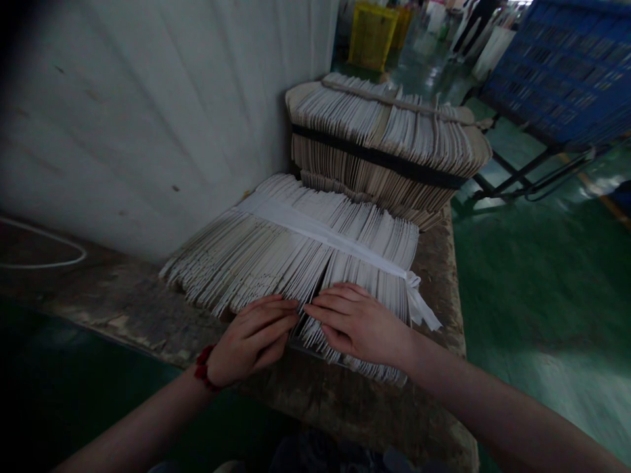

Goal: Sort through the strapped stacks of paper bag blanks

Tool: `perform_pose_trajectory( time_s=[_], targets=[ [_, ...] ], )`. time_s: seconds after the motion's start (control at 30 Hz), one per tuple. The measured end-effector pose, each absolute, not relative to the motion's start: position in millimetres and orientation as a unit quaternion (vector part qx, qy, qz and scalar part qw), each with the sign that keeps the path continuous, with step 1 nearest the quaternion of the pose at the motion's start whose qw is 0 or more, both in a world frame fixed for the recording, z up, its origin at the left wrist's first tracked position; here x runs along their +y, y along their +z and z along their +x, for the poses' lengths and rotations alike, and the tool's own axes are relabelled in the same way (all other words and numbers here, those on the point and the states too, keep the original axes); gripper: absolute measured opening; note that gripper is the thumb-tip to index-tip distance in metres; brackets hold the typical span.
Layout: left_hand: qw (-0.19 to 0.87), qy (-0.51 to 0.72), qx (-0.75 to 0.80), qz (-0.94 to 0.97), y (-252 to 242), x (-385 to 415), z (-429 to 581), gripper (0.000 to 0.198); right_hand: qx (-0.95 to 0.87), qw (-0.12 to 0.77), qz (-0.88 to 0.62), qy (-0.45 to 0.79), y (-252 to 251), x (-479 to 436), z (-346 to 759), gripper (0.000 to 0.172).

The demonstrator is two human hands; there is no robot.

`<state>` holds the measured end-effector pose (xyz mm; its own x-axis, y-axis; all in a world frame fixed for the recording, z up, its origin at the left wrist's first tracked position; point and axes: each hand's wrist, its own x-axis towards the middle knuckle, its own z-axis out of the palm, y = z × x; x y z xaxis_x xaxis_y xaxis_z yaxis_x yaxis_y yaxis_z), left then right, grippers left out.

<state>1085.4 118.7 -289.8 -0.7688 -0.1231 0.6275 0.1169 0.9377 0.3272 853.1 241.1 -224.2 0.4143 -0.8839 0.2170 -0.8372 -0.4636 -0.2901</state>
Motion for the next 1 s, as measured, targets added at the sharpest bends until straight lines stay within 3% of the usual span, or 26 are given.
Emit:
perform_pose_trajectory(
  time_s=[0.5,0.83,1.0],
  targets=[
    [0.377,-0.149,-0.914,0.004,-296,118,1082,0.028,0.543,0.035,-0.834,-0.093,-217,236,865,0.025],
    [0.394,-0.146,-0.907,0.010,-298,121,1079,0.025,0.526,0.084,-0.845,-0.056,-209,221,872,0.021],
    [0.392,-0.125,-0.912,-0.005,-301,118,1081,0.027,0.535,0.082,-0.840,-0.050,-206,215,876,0.031]
  ],
)
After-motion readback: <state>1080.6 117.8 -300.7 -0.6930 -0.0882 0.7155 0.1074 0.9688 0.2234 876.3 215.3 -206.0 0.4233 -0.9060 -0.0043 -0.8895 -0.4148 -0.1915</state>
